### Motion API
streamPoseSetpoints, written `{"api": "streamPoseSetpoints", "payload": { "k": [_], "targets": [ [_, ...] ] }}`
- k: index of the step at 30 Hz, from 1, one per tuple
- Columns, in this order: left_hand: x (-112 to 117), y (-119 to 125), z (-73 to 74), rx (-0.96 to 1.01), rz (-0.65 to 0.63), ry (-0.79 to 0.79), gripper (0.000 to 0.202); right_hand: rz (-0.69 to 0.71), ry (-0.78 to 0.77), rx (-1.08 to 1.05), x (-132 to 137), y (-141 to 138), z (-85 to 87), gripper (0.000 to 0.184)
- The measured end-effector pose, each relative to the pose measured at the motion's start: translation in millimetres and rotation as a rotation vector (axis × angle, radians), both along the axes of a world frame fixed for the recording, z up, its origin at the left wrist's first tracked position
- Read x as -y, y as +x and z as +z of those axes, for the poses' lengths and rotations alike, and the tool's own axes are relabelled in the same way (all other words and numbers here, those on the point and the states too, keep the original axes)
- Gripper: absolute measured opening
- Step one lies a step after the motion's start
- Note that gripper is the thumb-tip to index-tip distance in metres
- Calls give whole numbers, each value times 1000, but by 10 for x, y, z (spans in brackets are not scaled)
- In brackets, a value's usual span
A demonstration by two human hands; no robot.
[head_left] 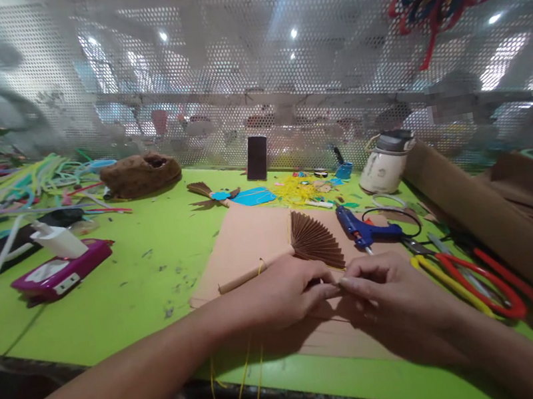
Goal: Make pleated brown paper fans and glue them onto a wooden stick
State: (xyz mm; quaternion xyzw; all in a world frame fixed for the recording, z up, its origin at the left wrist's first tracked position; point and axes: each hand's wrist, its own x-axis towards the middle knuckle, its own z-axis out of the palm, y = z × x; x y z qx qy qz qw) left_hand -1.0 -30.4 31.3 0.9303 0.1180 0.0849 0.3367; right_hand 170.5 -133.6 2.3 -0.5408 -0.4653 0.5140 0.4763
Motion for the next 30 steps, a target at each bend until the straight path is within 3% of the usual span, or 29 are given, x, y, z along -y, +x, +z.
{"api": "streamPoseSetpoints", "payload": {
  "k": [4,7,13,21,30],
  "targets": [
    [-59,-2,-77,-80,65,-256,31,-28,-33,-200,3,-2,-30,27],
    [-89,14,-110,-117,31,-479,28,-4,-59,-157,-10,36,-18,30],
    [-90,11,-34,-104,-11,-647,29,-27,-22,-57,-25,93,48,31],
    [-168,-46,-34,-126,-48,-691,23,-9,-18,-70,-61,229,-21,30],
    [-199,-45,22,-158,-27,-664,28,-61,12,-176,-34,151,-17,30]
  ]
}}
